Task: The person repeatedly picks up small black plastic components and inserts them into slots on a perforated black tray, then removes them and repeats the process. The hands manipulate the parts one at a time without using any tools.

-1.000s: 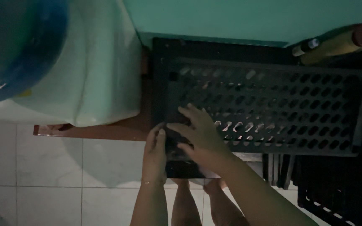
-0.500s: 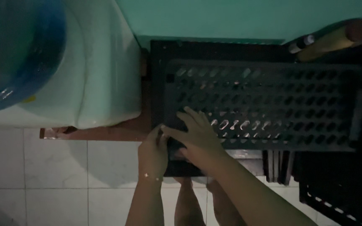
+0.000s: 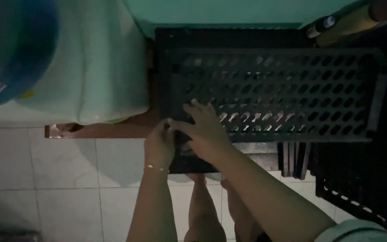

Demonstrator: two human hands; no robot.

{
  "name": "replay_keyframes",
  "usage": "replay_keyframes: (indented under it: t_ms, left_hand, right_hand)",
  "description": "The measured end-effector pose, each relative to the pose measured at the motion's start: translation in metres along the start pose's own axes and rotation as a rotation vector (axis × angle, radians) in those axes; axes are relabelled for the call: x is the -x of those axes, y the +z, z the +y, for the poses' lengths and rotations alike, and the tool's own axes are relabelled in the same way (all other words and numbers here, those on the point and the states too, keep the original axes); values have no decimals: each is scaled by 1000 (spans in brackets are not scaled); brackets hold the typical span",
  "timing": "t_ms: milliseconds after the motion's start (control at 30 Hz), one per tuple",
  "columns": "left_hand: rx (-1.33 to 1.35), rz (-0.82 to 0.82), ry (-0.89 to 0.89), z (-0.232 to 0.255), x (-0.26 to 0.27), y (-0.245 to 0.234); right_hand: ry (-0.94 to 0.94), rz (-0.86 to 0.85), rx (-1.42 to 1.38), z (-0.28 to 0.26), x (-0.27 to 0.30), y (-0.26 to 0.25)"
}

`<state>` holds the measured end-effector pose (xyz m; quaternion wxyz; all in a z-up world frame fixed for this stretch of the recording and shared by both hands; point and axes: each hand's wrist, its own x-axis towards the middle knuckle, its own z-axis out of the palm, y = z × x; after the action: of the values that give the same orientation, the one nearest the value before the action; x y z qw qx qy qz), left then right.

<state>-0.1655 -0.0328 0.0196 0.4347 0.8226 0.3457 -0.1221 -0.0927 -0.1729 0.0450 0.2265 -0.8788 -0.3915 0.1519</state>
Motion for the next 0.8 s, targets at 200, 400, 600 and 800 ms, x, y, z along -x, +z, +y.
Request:
replay_keyframes:
  t_ms: [200,400,600,800]
  left_hand:
    - [170,-62,-223,10,5,-6]
    - [391,-202,-179,5,2,-14]
    - [787,-187,-358,-11,-1,-4]
    - [710,-308,-100,-24,-2,0]
  right_hand:
    - [65,-78,-29,-7,-1,-5]
    - [-19,44,-27,-6,17,-1]
    - [-89,228,-11,-1,17,16]
    - [-155,207,25,7,20,18]
